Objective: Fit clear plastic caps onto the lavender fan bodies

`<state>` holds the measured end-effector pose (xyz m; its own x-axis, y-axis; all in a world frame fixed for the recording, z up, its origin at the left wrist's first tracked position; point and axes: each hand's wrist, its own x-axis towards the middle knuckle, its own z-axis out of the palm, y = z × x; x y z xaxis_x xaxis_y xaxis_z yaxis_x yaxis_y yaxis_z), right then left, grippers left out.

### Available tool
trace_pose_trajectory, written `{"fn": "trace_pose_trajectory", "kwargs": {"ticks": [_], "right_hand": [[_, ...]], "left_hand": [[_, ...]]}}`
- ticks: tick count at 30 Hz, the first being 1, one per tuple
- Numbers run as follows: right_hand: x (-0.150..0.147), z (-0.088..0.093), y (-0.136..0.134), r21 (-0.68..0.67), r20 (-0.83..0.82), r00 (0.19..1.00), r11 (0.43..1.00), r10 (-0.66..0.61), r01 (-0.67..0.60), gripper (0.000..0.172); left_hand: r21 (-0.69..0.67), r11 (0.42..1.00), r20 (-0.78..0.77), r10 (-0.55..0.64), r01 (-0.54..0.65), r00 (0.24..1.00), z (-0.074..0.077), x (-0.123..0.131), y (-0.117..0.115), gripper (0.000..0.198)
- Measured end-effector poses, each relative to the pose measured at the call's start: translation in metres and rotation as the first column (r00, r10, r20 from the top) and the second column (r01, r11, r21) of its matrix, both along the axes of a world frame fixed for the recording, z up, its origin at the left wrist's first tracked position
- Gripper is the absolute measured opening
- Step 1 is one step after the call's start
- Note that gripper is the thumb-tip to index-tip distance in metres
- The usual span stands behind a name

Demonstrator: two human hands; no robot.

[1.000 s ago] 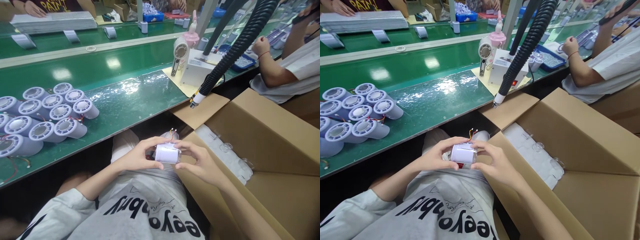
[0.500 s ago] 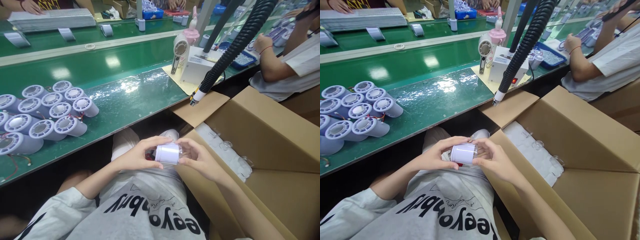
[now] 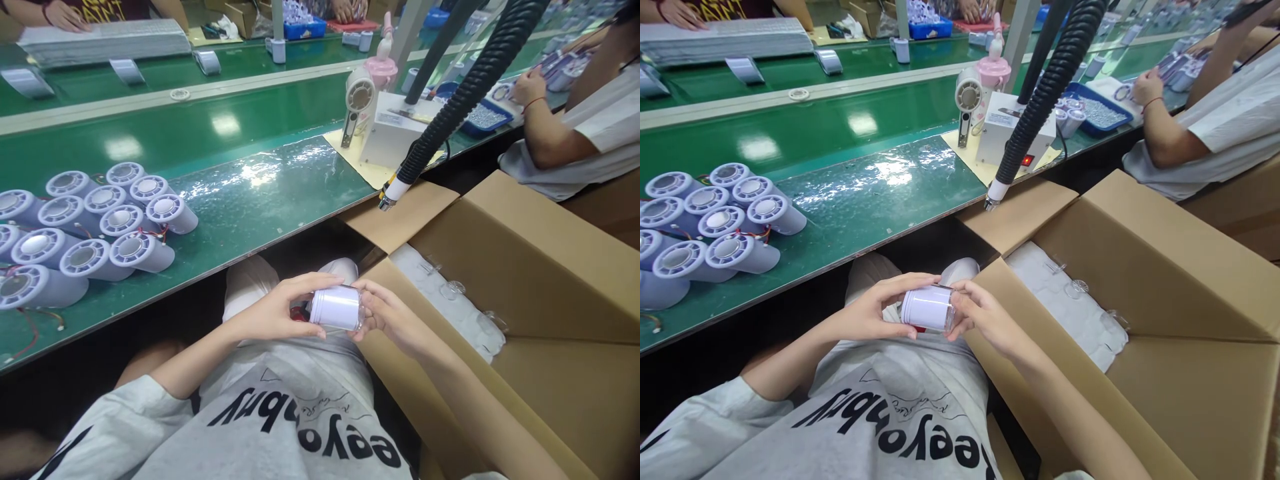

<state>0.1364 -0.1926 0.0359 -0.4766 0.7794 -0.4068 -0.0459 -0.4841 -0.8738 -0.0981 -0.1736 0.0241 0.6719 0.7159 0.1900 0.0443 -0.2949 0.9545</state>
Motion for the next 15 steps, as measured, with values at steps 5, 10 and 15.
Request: {"fn": "trace_pose_trajectory", "kwargs": {"ticks": [5,10,15], "right_hand": [[-0.0038,-0.0005,-0.0015,-0.106,-0.035,0.999,0.994,-0.005,0.002,0.049],[-0.0063,-0.0001,-0.0017,-0.213,-0.084,0.996,0.977,0.007,-0.025,0.048],[-0.0067,-0.003,0.0006,-0.361,-0.124,0.991,0.928,0.05,-0.092,0.064]], "left_hand": [[-0.031,0.999,0.033,-0.013,0.014,0.999,0.0002,0.0018,0.0,0.077],[-0.032,0.999,0.049,-0.008,0.01,0.999,-0.002,0.0024,0.0002,0.076],[-0.027,1.0,0.008,0.012,-0.012,1.0,-0.0011,0.0028,-0.0023,0.075]]}}
